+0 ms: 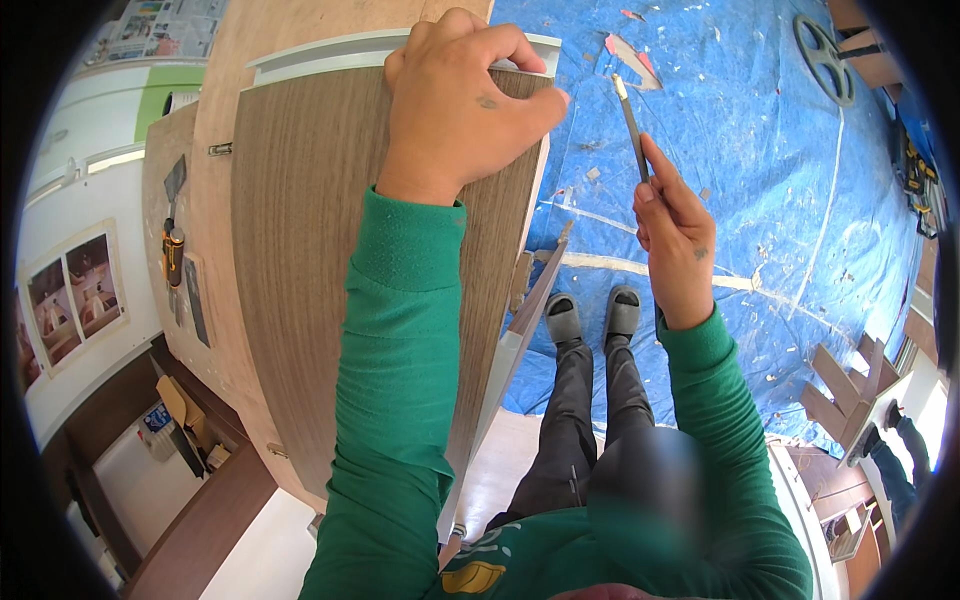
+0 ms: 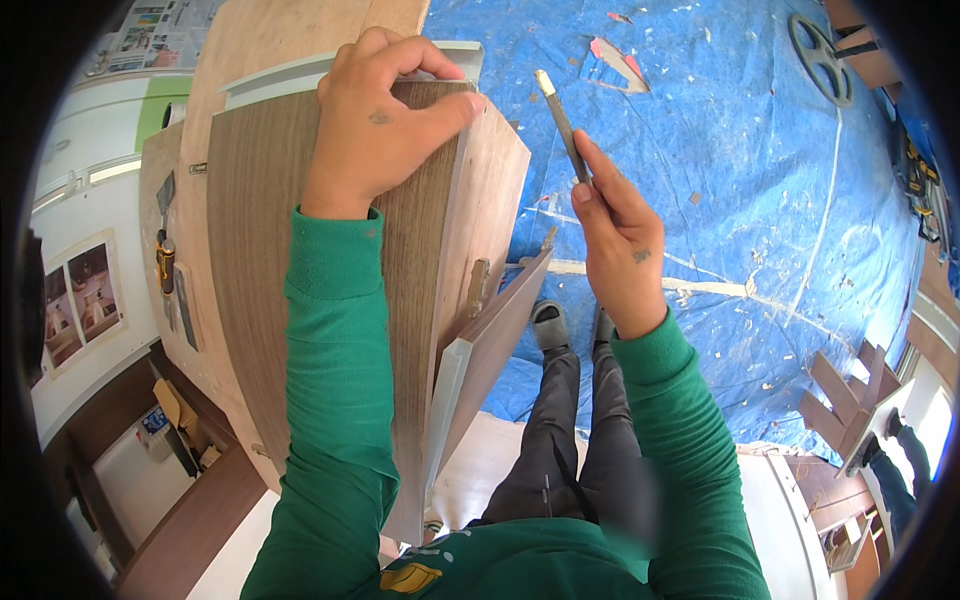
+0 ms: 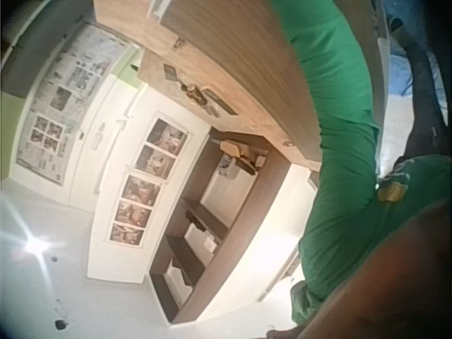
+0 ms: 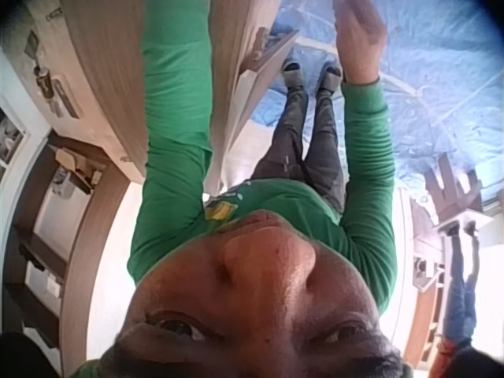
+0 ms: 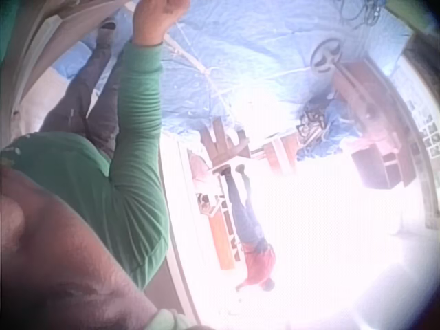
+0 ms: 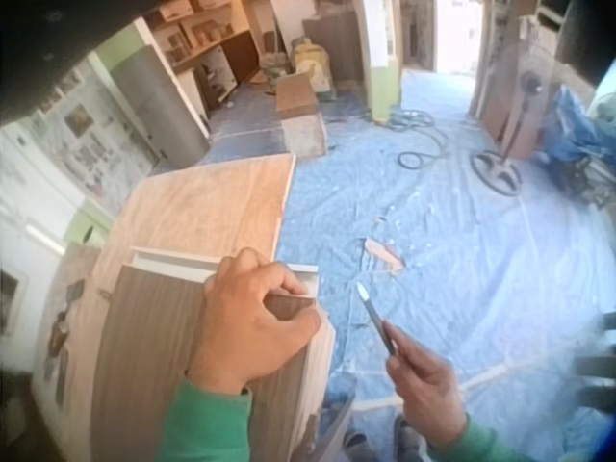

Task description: The person uses a rubber mallet to tap a thin strip of edge banding along the edge of a wooden cabinet door. They repeatedly tap along the length of the edge to secure the banding in place.

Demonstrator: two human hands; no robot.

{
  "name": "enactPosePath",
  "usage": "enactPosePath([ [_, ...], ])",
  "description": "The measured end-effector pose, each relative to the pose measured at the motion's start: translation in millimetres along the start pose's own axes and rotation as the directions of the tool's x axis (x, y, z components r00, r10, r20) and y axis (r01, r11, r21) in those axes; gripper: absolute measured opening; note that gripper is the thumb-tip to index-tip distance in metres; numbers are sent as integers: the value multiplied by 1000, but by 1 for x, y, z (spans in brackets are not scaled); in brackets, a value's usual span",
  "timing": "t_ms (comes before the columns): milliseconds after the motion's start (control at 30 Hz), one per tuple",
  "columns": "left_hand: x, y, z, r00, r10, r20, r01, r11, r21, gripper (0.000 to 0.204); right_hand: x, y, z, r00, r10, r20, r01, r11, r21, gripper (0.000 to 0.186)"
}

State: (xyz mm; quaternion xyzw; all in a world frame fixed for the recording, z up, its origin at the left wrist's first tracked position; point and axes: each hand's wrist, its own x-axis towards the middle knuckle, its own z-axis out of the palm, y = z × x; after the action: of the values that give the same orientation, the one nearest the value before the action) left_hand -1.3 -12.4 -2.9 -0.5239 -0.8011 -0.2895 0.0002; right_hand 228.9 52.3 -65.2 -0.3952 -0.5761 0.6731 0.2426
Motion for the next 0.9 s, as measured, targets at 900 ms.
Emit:
enactPosePath([
  [900,4,-10,-10,989,108,102,-92,985,-149,33,-4,12,-3,997,71,44,-71,997,0,48],
])
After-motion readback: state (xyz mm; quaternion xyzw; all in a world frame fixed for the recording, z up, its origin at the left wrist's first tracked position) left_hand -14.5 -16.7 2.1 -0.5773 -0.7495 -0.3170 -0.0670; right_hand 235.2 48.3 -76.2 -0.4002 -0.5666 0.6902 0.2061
